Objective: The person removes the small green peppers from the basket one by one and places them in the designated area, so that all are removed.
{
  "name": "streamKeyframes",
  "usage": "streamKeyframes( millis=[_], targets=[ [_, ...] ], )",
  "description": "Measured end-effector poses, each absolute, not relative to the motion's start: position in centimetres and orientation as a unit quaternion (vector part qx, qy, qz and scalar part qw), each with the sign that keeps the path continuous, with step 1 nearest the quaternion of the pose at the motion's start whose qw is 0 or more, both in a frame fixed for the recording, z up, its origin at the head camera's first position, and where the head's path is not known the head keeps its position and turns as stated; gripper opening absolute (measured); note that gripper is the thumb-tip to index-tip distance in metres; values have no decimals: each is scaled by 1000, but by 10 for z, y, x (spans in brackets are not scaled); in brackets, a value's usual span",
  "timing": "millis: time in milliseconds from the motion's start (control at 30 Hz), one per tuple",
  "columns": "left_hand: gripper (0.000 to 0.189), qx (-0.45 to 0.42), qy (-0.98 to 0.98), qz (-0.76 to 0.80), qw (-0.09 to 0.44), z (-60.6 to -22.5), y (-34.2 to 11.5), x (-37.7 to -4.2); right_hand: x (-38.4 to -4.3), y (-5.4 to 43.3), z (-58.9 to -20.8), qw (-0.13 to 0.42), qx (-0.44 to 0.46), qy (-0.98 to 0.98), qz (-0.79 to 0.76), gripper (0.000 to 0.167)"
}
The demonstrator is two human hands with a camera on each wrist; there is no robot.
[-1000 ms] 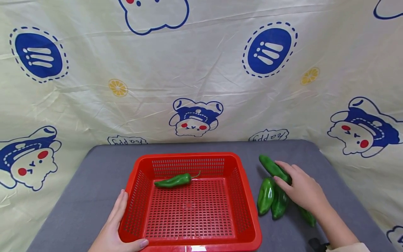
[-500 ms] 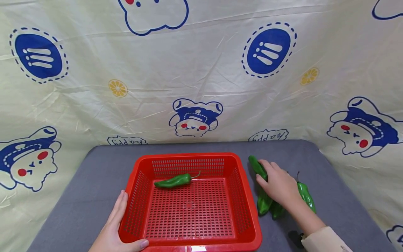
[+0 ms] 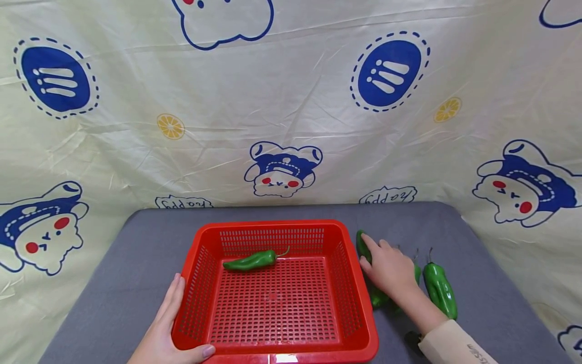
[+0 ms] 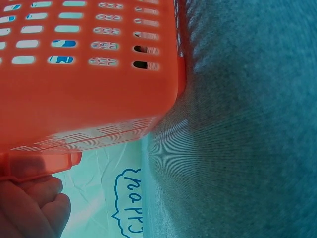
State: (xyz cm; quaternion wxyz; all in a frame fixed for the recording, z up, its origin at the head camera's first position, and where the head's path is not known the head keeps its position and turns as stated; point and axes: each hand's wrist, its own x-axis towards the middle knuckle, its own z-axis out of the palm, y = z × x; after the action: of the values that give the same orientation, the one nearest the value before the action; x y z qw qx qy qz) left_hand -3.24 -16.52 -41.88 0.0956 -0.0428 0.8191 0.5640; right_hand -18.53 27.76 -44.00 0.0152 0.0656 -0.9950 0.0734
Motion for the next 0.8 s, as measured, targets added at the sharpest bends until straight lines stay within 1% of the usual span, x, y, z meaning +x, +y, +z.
streamKeyframes(
  millis=[333, 600, 700, 800],
  targets=[
    [125, -43, 818, 565, 95, -418, -165, -32, -183, 273, -444, 8, 69, -995, 68, 66],
    [124, -38, 822, 560, 91, -419, -166, -32, -183, 273, -443, -14, 67, -996, 59, 69],
    [125, -36, 826, 555, 87, -419, -165, -32, -181, 274, -440, -21, 57, -997, 53, 72],
    [125, -34, 829, 552, 85, -419, -166, -32, -179, 276, -435, -23, 52, -998, 39, 80]
  ],
)
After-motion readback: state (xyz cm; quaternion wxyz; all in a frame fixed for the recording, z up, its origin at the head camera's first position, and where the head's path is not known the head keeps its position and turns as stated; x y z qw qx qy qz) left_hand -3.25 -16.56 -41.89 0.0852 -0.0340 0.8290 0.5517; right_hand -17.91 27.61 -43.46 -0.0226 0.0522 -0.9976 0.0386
